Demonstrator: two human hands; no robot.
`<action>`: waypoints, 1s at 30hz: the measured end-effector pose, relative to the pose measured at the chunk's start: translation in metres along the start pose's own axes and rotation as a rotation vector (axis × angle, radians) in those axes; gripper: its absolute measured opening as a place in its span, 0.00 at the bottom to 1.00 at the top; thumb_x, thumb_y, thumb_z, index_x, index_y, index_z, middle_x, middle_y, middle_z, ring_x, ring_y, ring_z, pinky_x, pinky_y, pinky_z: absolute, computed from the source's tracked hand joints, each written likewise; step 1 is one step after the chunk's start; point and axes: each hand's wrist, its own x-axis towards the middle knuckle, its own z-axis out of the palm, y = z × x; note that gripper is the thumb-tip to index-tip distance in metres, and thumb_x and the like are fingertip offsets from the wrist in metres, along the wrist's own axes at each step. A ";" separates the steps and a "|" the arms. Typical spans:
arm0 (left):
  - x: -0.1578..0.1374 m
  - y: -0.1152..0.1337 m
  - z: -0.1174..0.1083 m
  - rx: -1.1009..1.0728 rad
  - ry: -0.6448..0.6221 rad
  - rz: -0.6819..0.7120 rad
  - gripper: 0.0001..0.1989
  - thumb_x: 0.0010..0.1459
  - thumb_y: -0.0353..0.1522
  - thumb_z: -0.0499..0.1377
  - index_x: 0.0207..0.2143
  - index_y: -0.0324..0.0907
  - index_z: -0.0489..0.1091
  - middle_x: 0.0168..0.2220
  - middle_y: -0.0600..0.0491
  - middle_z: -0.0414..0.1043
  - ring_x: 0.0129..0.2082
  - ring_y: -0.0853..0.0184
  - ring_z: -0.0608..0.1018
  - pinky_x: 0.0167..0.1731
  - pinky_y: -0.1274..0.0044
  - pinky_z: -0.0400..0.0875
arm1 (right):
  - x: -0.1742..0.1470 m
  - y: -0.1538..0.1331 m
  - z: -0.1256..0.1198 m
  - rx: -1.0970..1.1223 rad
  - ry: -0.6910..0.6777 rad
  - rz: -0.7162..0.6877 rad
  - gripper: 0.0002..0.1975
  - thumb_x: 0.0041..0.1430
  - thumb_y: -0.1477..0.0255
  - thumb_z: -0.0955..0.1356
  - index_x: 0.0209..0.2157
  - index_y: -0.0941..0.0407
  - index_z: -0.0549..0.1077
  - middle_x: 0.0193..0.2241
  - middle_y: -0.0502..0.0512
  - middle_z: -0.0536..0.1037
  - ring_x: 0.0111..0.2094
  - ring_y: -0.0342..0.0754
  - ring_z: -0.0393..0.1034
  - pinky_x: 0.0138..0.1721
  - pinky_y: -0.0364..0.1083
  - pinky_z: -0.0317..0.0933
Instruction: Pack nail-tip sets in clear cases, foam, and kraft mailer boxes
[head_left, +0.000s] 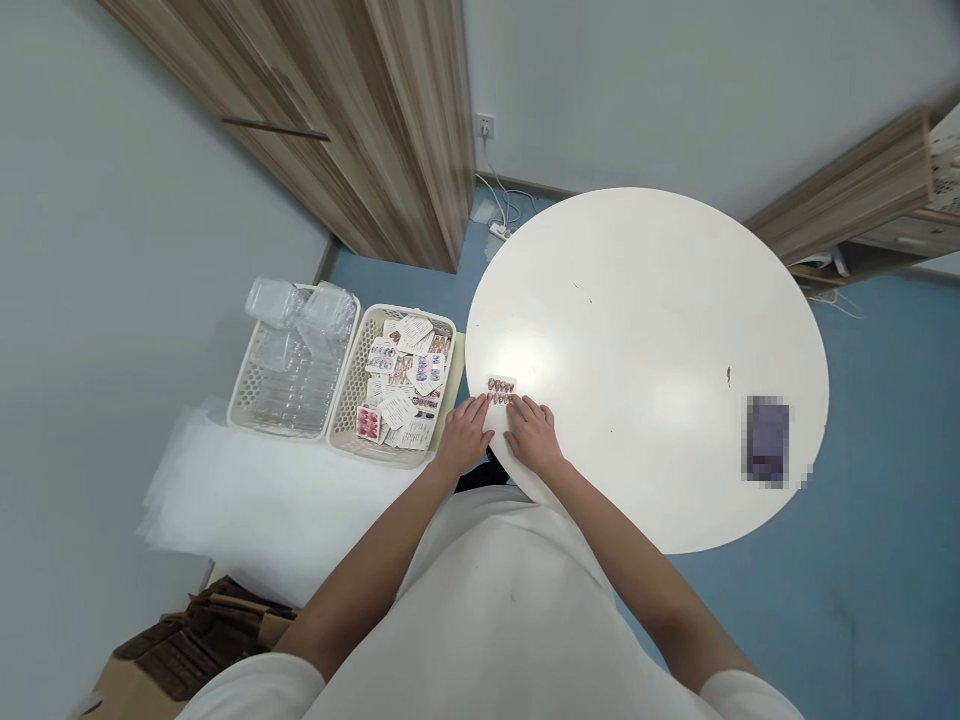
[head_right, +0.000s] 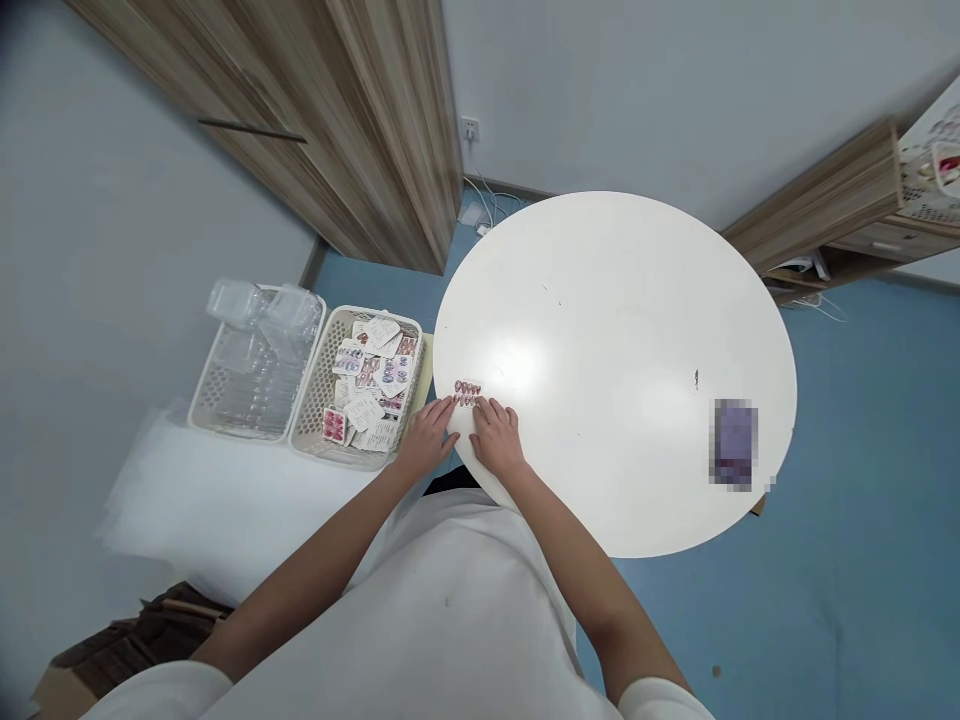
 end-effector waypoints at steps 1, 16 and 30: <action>0.000 0.000 0.000 -0.002 -0.001 0.001 0.27 0.55 0.34 0.49 0.57 0.39 0.49 0.57 0.47 0.53 0.56 0.57 0.55 0.50 0.67 0.51 | 0.000 0.000 0.000 -0.004 0.000 0.001 0.22 0.54 0.71 0.59 0.52 0.58 0.57 0.56 0.60 0.56 0.56 0.55 0.46 0.52 0.56 0.40; -0.005 -0.003 0.013 0.048 0.071 0.028 0.26 0.57 0.35 0.46 0.57 0.36 0.48 0.59 0.45 0.49 0.57 0.58 0.54 0.48 0.68 0.58 | -0.005 -0.001 -0.002 -0.096 -0.007 -0.009 0.24 0.55 0.71 0.59 0.54 0.58 0.54 0.57 0.61 0.54 0.57 0.55 0.46 0.52 0.56 0.41; -0.059 0.033 0.039 -0.100 0.130 -0.186 0.22 0.55 0.35 0.48 0.53 0.40 0.52 0.60 0.42 0.42 0.58 0.55 0.53 0.49 0.63 0.58 | -0.052 0.011 -0.012 -0.079 -0.101 -0.148 0.25 0.55 0.71 0.59 0.55 0.56 0.53 0.57 0.60 0.55 0.54 0.53 0.53 0.52 0.54 0.43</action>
